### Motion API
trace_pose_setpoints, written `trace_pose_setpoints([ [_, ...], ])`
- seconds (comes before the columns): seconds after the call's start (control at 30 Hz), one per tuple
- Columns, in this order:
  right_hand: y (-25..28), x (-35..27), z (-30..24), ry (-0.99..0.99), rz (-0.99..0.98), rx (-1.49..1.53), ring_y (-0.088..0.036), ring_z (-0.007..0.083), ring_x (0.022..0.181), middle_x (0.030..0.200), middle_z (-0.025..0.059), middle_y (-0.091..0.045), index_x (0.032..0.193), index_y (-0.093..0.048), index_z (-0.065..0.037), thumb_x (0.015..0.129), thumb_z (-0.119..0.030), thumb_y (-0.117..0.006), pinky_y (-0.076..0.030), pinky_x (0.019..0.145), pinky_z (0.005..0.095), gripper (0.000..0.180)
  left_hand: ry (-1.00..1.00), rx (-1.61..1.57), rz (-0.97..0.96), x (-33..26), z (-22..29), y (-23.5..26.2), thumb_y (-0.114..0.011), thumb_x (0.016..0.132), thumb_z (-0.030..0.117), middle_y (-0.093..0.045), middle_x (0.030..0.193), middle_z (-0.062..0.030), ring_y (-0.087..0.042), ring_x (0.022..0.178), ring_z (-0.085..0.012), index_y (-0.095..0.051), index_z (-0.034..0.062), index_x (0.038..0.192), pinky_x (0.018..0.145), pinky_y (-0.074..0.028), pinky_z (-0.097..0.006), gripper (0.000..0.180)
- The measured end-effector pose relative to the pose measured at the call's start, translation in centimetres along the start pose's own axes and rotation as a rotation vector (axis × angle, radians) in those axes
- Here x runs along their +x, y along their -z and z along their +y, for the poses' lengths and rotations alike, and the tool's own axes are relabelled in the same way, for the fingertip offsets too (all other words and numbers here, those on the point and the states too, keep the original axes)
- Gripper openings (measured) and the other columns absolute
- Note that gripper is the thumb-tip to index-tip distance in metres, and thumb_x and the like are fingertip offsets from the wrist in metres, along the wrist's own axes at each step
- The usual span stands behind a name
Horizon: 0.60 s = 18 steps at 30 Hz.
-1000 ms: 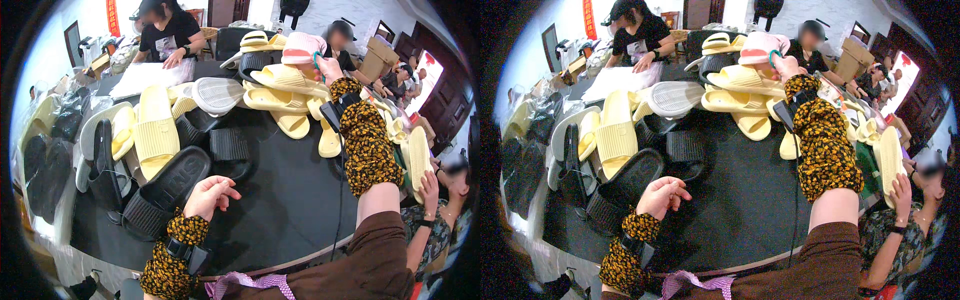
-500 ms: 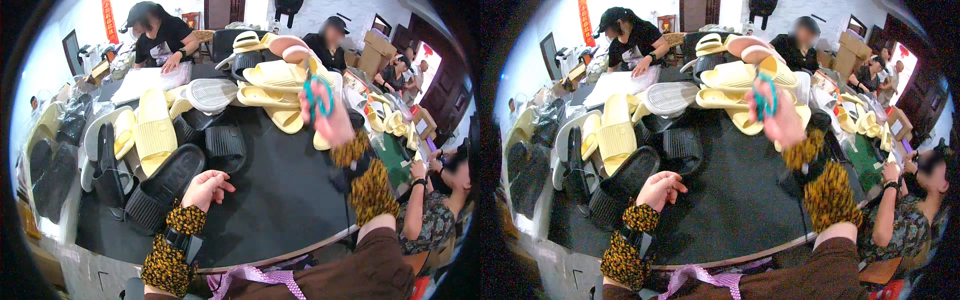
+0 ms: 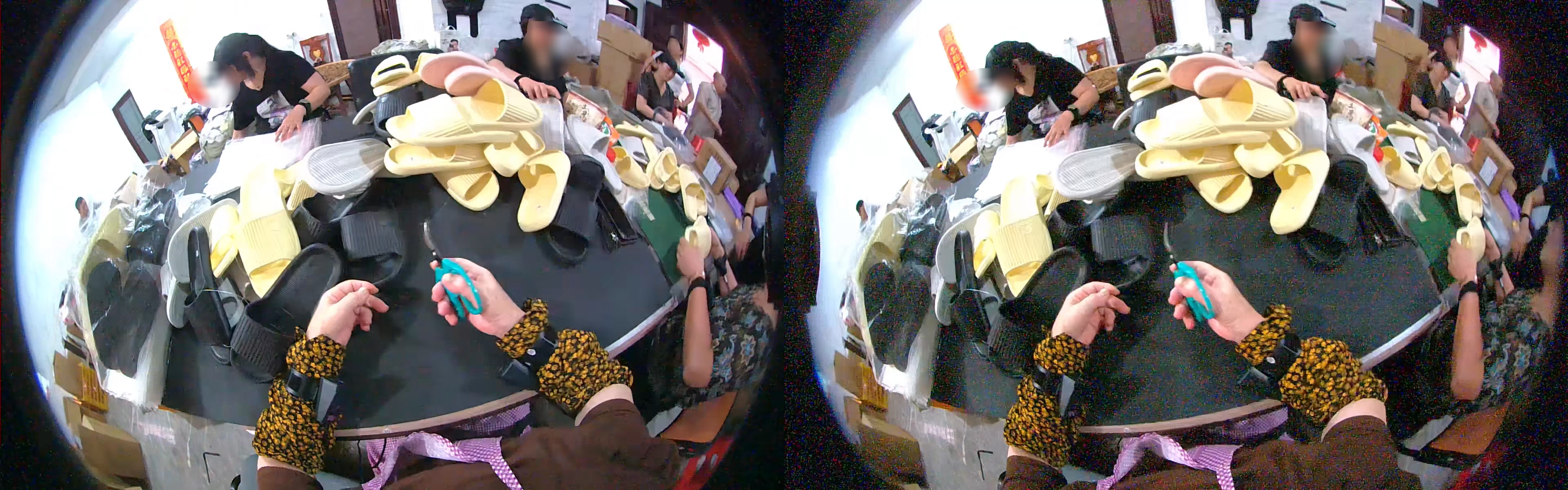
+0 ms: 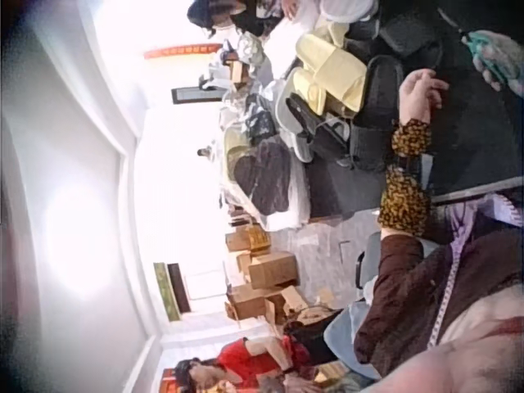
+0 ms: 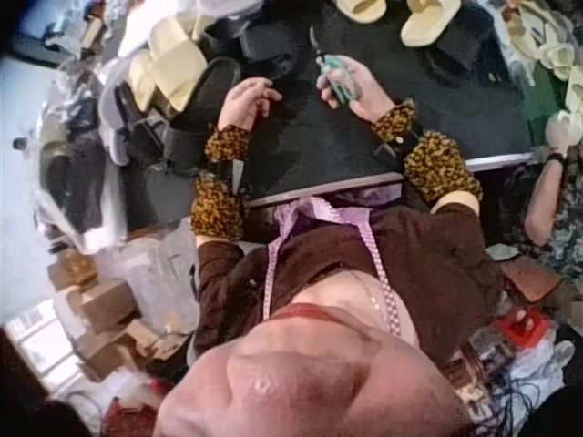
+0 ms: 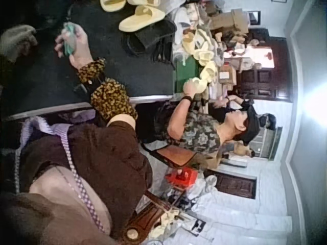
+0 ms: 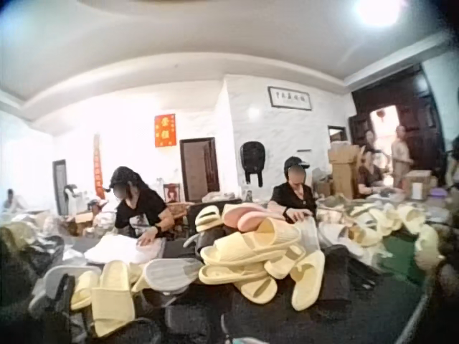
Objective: Trimming excess material from rubber slippers using scissors in a manufacturing setting.
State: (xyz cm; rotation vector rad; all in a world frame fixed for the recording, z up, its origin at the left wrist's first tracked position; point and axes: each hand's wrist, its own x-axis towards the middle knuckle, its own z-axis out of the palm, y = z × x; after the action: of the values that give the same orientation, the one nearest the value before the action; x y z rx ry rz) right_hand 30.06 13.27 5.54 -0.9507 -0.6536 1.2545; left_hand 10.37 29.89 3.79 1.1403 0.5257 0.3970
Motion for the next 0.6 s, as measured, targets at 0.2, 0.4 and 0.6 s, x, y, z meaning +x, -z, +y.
trace_pose_setpoints([
  [0.2, 0.5, 0.0, 0.3, -0.055, -0.059, 0.034, -0.060, 0.0146, 0.058, 0.078, 0.0079, -0.058, 0.116, -0.046, -0.003, 0.088, -0.020, -0.058, -0.046, 0.041, 0.0247, 0.034, -0.177, 0.054, 0.112, -0.7, 1.1, -0.6, -0.050, 0.091, 0.012, -0.067, 0.086, -0.0157, -0.055, 0.056, -0.0108, -0.058, 0.0024, 0.097, 0.053, -0.045, -0.023, 0.014],
  [0.4, 1.5, 0.1, 0.0, -0.066, -0.065, 0.056, -0.061, 0.0149, 0.061, 0.078, 0.0073, -0.059, 0.115, -0.046, -0.003, 0.089, -0.020, -0.057, -0.046, 0.044, 0.0249, 0.032, -0.349, 0.072, 0.209, -0.1, 6.4, -3.6, -0.049, 0.091, 0.011, -0.062, 0.099, -0.0136, -0.058, 0.073, -0.0150, -0.049, 0.0003, 0.111, 0.061, -0.049, -0.027, 0.023],
  [0.6, 1.4, 0.1, 0.1, -0.051, -0.078, 0.042, -0.060, 0.0129, 0.059, 0.079, 0.0068, -0.059, 0.114, -0.046, -0.003, 0.089, -0.021, -0.058, -0.045, 0.042, 0.0233, 0.033, -0.439, 0.106, 0.474, 6.5, 11.5, 0.3, -0.059, 0.087, 0.020, -0.052, 0.104, -0.0118, -0.058, 0.079, -0.0231, -0.036, 0.0018, 0.126, 0.060, -0.050, -0.033, 0.048],
])
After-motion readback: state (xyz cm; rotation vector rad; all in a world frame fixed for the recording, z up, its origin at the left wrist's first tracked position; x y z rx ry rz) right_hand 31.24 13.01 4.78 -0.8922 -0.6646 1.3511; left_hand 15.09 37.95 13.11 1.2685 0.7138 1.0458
